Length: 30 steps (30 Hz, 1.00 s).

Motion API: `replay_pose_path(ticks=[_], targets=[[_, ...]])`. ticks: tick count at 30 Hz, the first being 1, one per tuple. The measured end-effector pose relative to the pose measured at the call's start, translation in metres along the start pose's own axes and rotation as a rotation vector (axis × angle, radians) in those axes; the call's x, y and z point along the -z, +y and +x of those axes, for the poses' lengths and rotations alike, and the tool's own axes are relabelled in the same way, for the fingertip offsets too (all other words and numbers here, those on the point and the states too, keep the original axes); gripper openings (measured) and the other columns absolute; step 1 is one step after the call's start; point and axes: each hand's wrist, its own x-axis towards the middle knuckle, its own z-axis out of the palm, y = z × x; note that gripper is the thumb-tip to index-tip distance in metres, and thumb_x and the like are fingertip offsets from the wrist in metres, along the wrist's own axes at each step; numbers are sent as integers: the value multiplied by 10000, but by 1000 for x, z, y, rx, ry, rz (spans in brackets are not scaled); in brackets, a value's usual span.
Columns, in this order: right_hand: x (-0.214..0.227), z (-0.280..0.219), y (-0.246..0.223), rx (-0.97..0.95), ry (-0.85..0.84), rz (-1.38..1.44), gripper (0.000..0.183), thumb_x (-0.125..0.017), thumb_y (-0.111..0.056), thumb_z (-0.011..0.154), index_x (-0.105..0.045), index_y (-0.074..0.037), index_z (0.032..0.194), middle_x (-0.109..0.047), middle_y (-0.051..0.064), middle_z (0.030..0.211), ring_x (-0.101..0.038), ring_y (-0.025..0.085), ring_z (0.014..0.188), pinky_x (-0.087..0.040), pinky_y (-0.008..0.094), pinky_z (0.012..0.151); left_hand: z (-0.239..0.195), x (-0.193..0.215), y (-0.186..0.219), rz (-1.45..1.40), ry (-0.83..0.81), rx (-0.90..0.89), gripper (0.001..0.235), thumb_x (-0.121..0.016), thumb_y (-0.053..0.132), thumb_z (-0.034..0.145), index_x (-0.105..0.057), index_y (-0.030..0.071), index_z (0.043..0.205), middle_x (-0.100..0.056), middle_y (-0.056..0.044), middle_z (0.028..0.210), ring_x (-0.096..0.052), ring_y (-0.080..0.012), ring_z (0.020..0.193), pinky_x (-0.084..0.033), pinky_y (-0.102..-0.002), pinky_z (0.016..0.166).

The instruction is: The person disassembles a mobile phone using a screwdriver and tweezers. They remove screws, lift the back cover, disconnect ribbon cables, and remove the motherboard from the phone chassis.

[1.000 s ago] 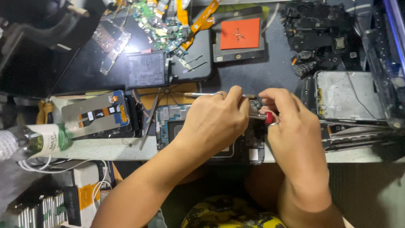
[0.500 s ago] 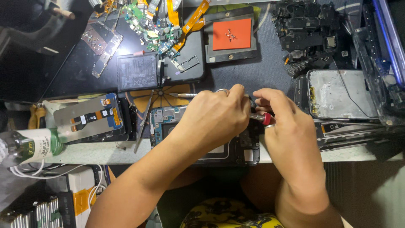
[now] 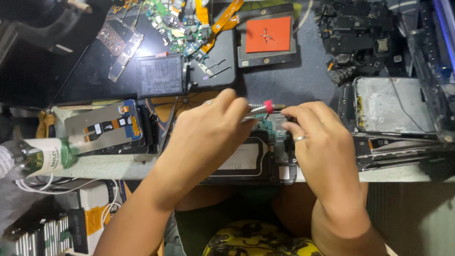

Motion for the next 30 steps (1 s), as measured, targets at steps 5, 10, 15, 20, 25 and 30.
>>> replay_pose_path(ticks=[5, 10, 15, 20, 25, 30], targets=[[-9, -1, -3, 13, 45, -103, 136, -761, -76, 912, -747, -88, 1046, -636, 87, 987, -632, 308, 951, -512, 425, 803, -39, 18, 2, -478, 150, 204, 150, -743, 133, 994, -689, 33, 1091, -584, -76, 991, -620, -213, 823, -502, -337, 721], [-19, -2, -5, 89, 42, -174, 171, -753, -50, 905, -770, -141, 1049, -643, 53, 1023, -621, 294, 985, -511, 409, 798, -88, 3, 4, -936, 595, 225, 246, -749, 231, 1026, -723, 22, 1154, -568, -59, 980, -518, -179, 897, -456, -283, 806], [-22, -3, 1, 143, 35, -231, 150, -769, -66, 949, -772, -144, 1076, -637, 46, 1014, -612, 285, 974, -506, 415, 810, -112, -32, 6, -778, 868, 146, 116, -682, 210, 1011, -667, 95, 1012, -678, -108, 987, -668, -229, 871, -573, -366, 787], [-24, -6, 2, 173, 49, -263, 72, -792, -104, 972, -755, -116, 1033, -632, 55, 986, -606, 282, 944, -507, 419, 833, -117, -49, 27, -635, 670, 111, 187, -750, 82, 1033, -639, -16, 1146, -708, -145, 1062, -737, -290, 935, -624, -373, 824], [-22, -9, 2, 163, 29, -254, 90, -789, -105, 960, -753, -119, 1041, -635, 62, 961, -632, 289, 955, -512, 415, 820, -112, -41, 16, -296, 507, -186, 290, -762, -3, 893, -644, -82, 1145, -691, -227, 1083, -719, -383, 983, -642, -470, 886], [-20, -10, 0, 156, 7, -251, 91, -789, -119, 947, -752, -122, 1030, -631, 65, 964, -642, 291, 927, -509, 418, 776, -98, -46, 26, -280, 549, -255, 271, -831, -14, 935, -634, -95, 1104, -676, -187, 1021, -734, -353, 910, -663, -461, 843]])
